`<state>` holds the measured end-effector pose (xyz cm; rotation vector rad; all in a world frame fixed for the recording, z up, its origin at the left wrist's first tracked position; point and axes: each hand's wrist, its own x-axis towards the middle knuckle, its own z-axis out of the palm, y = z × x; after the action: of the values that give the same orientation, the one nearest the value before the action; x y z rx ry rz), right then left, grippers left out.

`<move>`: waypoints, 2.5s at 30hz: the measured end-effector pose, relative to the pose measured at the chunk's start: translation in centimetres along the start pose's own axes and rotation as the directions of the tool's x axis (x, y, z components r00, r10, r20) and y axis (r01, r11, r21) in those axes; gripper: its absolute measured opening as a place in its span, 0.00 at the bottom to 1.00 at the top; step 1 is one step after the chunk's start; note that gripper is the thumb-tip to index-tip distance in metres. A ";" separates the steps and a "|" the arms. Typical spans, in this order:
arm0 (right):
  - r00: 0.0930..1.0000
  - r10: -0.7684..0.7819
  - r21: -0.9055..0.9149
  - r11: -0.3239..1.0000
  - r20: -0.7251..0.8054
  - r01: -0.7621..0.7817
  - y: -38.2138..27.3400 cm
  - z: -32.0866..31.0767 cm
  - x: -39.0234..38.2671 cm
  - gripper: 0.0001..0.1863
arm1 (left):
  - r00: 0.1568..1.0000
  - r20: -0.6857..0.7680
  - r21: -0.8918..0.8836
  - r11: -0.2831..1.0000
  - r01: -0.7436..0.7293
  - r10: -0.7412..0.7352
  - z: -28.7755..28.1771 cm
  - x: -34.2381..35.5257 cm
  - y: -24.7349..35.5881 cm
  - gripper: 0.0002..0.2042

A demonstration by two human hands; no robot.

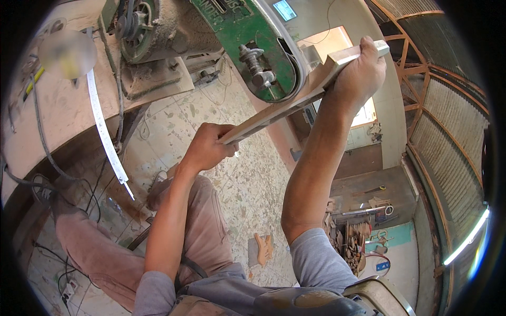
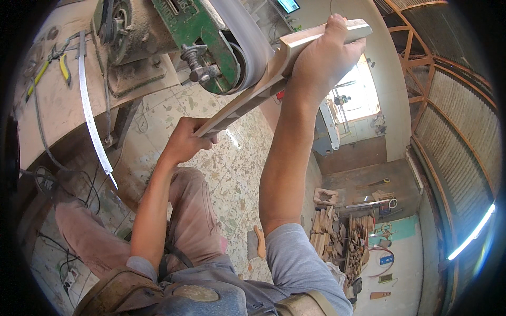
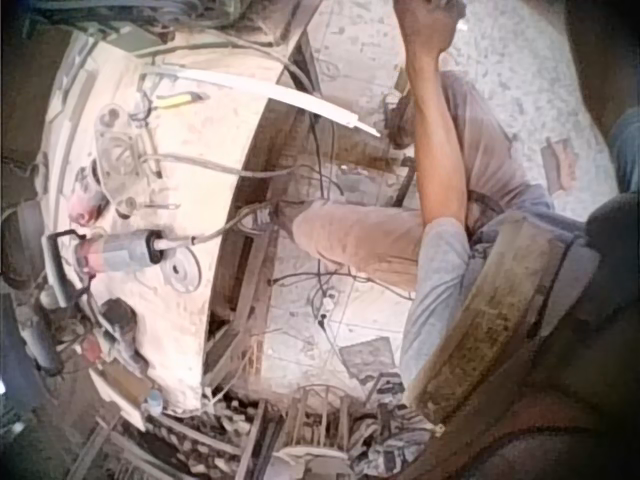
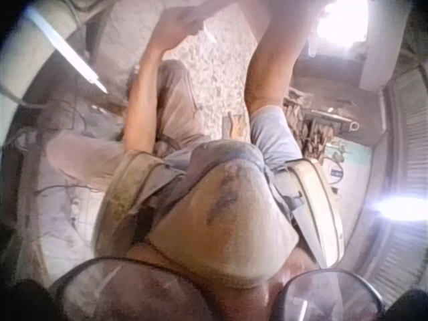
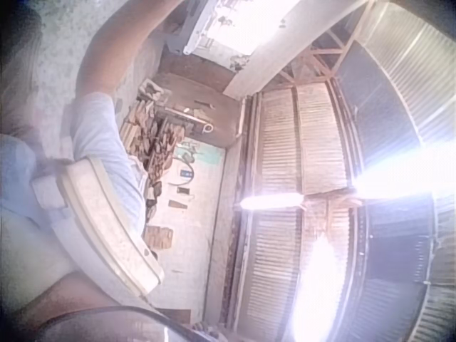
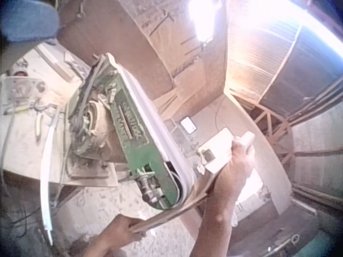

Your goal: The person shapes a wooden guitar neck by pressing it against a running belt sander, turning it frequently to smooth the curves, and later measures the neck width with a caliper.

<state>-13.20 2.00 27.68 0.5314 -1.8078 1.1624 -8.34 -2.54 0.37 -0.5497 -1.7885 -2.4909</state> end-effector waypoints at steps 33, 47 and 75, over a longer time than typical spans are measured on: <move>0.976 -0.201 -0.214 0.961 -0.090 0.178 -0.2 1.0 0.1 0.22 | 0.987 0.158 -0.301 0.952 0.063 -0.016 1.7 0.6 -0.2 0.25; 0.982 0.002 0.287 0.956 0.186 -0.056 0.2 0.7 0.6 0.22 | 0.932 -0.329 0.230 0.970 -0.079 0.154 2.9 -3.1 0.6 0.19; 0.932 0.334 -0.017 0.942 0.138 -0.335 10.7 -21.1 -9.5 0.39 | 0.888 -0.053 0.970 -0.187 0.154 0.457 4.2 -16.2 18.1 0.29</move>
<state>-6.65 24.47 17.62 0.3195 -2.0720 1.3893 12.02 -7.77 13.31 -0.0207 -2.4012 -0.2095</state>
